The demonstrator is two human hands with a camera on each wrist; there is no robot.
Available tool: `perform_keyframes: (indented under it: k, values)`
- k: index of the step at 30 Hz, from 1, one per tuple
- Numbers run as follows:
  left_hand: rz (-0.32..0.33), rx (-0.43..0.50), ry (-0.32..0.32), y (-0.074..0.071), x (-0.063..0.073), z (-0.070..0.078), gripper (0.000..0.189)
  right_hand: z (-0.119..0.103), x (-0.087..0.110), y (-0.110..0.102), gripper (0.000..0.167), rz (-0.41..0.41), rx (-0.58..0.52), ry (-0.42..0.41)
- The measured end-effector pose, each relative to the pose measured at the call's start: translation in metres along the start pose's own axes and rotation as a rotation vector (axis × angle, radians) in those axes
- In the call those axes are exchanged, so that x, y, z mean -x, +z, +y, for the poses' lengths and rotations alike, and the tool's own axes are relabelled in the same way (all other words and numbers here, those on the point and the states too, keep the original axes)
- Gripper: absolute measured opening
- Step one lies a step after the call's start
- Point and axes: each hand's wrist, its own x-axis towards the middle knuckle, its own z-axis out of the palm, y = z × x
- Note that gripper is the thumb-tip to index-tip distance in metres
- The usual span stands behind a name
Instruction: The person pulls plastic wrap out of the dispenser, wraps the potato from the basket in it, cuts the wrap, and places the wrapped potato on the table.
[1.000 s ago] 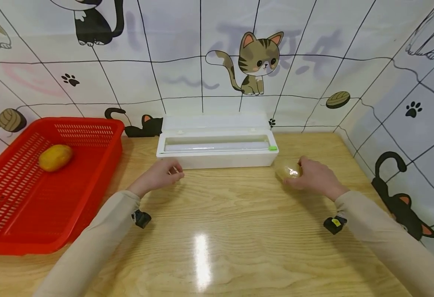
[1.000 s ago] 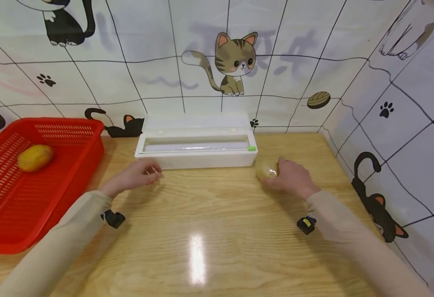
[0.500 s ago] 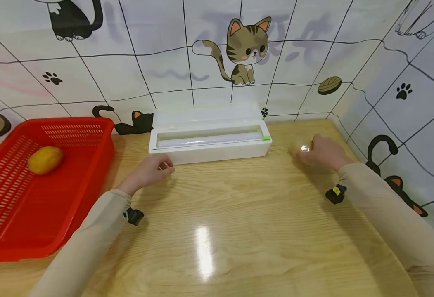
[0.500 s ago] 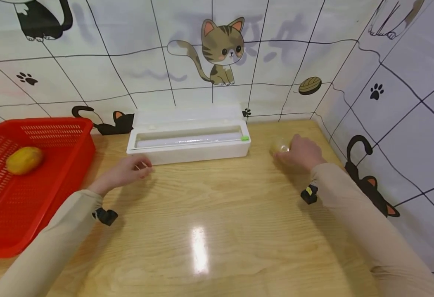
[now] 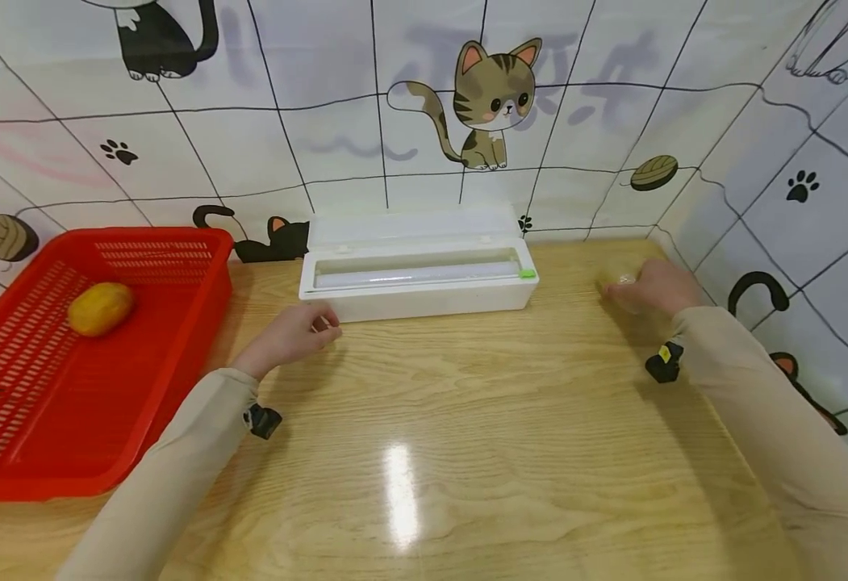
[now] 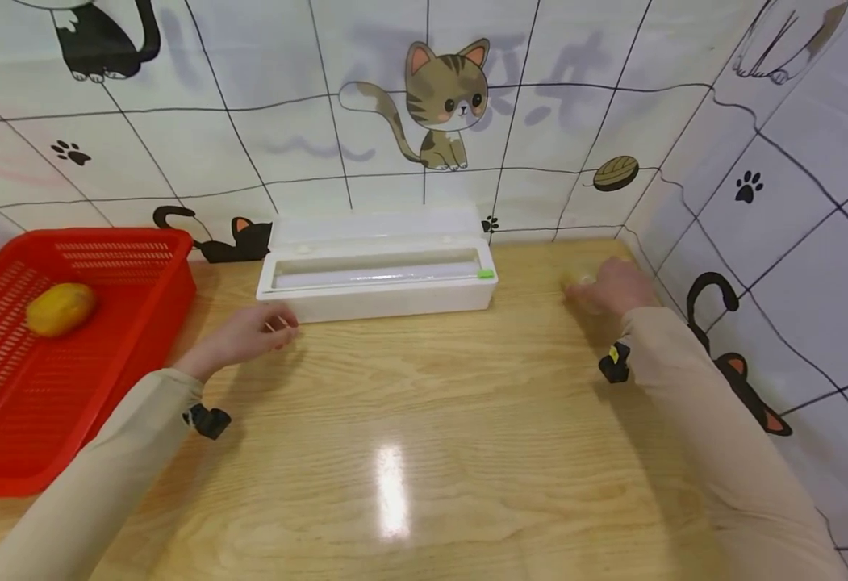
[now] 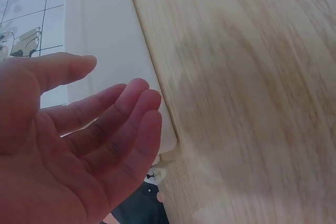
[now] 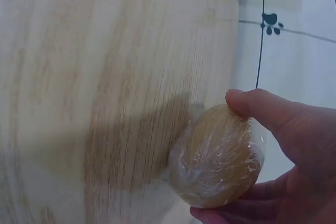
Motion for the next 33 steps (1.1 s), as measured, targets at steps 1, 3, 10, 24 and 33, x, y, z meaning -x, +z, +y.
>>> perform_keyframes:
  k: [1,3,10,24,33]
  values:
    - [0.001,0.001,0.001,0.000,0.000,0.000,0.015,0.002,-0.001,0.000,0.059,0.004,0.014,0.011]
    - [0.002,-0.001,0.002,0.000,0.000,0.000,0.015,0.005,-0.002,0.000,0.062,0.021,0.036,0.050]
    - [0.006,-0.010,-0.006,0.001,0.000,-0.001,0.014,0.010,-0.009,0.012,0.080,0.070,0.065,0.128]
    - [0.023,-0.008,-0.010,0.003,0.004,-0.005,0.012,0.007,-0.008,0.021,0.089,0.048,0.060,0.164]
    - [0.062,-0.050,-0.010,-0.011,0.008,-0.004,0.015,-0.002,0.001,0.008,0.110,-0.015,0.068,0.154]
